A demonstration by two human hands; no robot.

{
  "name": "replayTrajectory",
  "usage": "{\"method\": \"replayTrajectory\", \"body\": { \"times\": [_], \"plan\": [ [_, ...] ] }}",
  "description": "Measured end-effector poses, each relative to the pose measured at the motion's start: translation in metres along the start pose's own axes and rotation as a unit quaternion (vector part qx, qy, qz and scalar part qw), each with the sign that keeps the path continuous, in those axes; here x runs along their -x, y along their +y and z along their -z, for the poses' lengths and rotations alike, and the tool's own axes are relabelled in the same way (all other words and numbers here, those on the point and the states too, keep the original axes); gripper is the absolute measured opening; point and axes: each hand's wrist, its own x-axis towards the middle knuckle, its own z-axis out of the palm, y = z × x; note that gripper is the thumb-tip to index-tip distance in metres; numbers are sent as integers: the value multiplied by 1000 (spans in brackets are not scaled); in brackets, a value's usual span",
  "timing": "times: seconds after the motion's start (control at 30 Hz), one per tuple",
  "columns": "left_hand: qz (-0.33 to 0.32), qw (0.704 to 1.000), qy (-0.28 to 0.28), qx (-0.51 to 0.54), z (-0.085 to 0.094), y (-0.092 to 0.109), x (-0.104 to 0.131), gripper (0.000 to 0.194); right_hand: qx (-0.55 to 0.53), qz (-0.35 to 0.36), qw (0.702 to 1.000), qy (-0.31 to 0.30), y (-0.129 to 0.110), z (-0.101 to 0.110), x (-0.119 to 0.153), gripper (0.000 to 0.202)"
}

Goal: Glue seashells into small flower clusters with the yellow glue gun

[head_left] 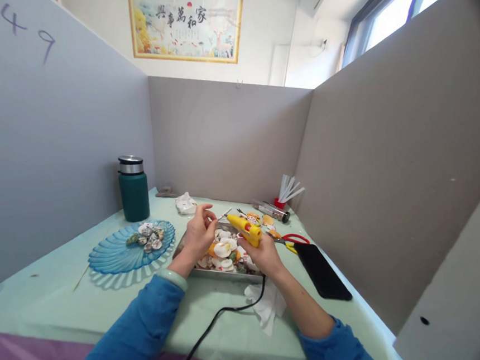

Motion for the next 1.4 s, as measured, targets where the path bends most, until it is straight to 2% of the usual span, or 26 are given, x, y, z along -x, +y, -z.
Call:
{"method": "replayTrajectory", "body": {
  "times": [0.27, 0.4, 0.5, 0.6, 0.73, 1.1, 1.3, 1.4],
  "plan": [
    [-83, 988, -4, -133, 3, 0, 3, 35, -10, 11, 1000, -22, -8, 2, 3, 27],
    [-95, 985, -8, -144, 5, 0, 3, 34, -6, 13, 1000, -19, -6, 1, 2, 27],
    [-62, 993, 4, -95, 4, 0, 2, 35, 6, -1, 1000, 5, -2, 1, 0, 27],
    [-1, 999, 29, -23, 3, -3, -2, 37, 10, -6, 1000, 28, 0, 1, -1, 29],
    [56, 997, 40, 30, 3, -6, -6, 37, 19, 11, 1000, 13, -3, 1, 0, 29],
    [6, 1000, -3, 20, 2, 2, 0, 35, 5, 24, 1000, -18, -6, 0, 2, 27],
    [107, 982, 10, 156, 1, -4, -7, 39, 5, -6, 1000, 23, 2, 0, -1, 31],
    [140, 970, 11, 197, 0, -3, -9, 41, 8, -7, 1000, 15, 2, 0, 0, 31]
  ]
}}
